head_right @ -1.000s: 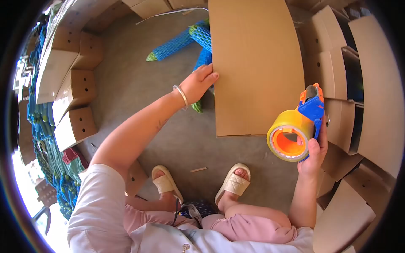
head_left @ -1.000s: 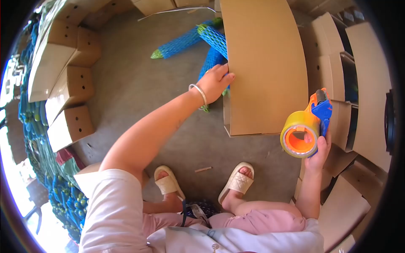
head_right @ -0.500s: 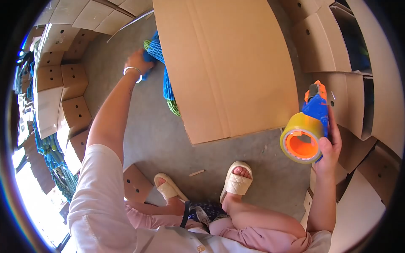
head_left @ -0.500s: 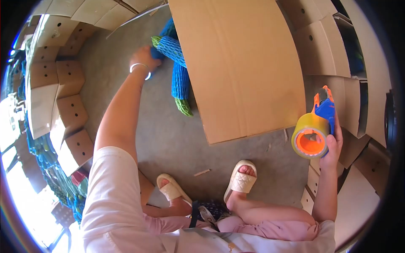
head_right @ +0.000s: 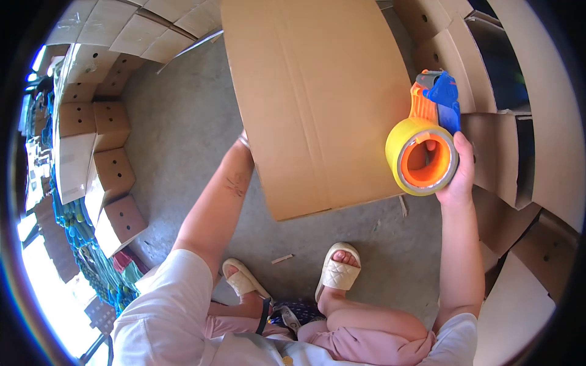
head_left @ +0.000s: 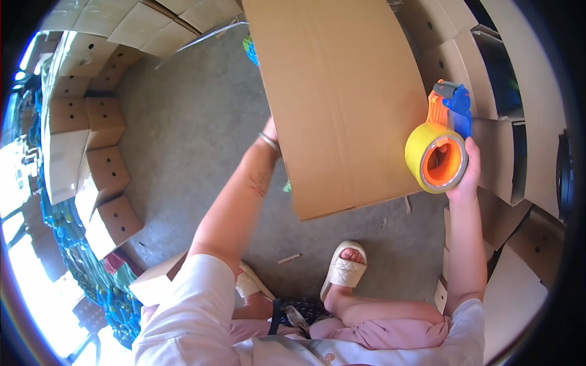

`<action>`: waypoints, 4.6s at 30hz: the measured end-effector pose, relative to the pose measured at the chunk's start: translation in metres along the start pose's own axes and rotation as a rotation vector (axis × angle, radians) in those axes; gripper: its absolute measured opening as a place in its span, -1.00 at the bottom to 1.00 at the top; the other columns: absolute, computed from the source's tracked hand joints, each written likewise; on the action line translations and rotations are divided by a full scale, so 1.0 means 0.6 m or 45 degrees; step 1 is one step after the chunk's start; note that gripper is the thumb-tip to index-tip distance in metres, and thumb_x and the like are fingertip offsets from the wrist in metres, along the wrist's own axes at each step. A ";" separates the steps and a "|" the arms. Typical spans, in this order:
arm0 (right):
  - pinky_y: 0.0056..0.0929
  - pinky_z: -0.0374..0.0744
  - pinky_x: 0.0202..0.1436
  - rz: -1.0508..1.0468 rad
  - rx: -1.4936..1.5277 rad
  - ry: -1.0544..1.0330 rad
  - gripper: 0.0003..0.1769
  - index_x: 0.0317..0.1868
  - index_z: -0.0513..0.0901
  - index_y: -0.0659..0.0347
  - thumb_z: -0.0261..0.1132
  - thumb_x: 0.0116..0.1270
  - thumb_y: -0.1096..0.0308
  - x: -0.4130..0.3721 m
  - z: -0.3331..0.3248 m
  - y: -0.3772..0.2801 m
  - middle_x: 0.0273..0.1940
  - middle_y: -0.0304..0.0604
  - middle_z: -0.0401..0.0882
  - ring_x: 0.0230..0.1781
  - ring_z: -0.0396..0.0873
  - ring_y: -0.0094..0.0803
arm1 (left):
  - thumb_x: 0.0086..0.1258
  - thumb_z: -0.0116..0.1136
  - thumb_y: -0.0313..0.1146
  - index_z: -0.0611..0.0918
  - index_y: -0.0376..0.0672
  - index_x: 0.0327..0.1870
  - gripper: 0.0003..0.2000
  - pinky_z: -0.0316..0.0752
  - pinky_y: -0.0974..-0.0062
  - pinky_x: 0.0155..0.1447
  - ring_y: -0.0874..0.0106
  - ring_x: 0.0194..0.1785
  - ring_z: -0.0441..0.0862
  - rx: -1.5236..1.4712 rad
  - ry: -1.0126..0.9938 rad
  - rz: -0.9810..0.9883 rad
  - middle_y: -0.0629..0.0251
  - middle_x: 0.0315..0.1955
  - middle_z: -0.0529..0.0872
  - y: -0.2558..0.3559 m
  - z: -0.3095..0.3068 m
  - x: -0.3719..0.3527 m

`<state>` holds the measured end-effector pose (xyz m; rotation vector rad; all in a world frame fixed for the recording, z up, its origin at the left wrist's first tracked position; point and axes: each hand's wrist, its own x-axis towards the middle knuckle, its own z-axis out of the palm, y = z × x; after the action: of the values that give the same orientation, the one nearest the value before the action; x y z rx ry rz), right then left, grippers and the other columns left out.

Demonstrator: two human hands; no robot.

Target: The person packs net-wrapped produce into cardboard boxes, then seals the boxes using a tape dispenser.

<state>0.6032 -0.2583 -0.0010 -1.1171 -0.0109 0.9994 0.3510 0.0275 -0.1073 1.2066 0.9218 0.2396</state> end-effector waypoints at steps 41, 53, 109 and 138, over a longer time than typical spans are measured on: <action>-0.15 0.60 0.11 0.417 0.349 0.192 -0.56 -0.02 0.58 0.22 0.17 0.38 -0.01 -0.246 -0.101 0.153 -0.11 -0.10 0.66 -0.17 0.65 -0.26 | 0.43 0.03 0.13 0.35 -0.25 0.37 -0.32 0.44 0.34 0.22 0.22 0.16 0.58 0.723 -0.582 -0.067 -0.02 0.16 0.57 0.199 0.184 -0.362; -0.37 0.55 0.04 -0.181 0.021 0.290 -0.62 -0.11 0.55 0.15 0.13 0.40 -0.01 -0.271 -0.099 0.049 -0.27 -0.29 0.53 -0.21 0.54 -0.45 | 0.39 0.10 -0.17 0.37 -0.23 0.28 -0.49 0.56 0.27 0.02 0.11 -0.03 0.67 1.901 -0.703 -0.111 -0.04 -0.07 0.69 0.109 -0.007 -0.536; -0.38 0.58 -0.06 -0.534 -2.192 -0.557 -0.28 0.32 0.51 -0.09 0.45 0.07 0.30 -0.121 0.210 -0.036 -0.19 -0.13 0.60 -0.21 0.63 -0.32 | 0.40 0.04 0.11 0.35 -0.14 0.24 -0.43 0.52 0.15 0.07 0.00 0.04 0.62 0.979 0.972 -0.086 0.07 0.20 0.51 0.051 -0.115 -0.333; -0.28 0.59 -0.16 -0.848 -2.068 -1.273 -0.14 0.38 0.42 -0.31 0.52 0.00 0.23 -0.177 0.387 0.112 -0.23 -0.17 0.41 -0.24 0.53 -0.25 | 0.38 0.24 -0.29 0.68 -0.21 -0.23 -0.83 0.34 0.69 -0.32 0.69 -0.44 0.39 -0.459 0.814 0.063 0.50 -0.45 0.60 0.037 -0.179 -0.443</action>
<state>0.3877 -0.1532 0.1093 -1.6396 -2.1627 0.7016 0.1134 -0.0517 0.0337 0.8199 1.3292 0.8282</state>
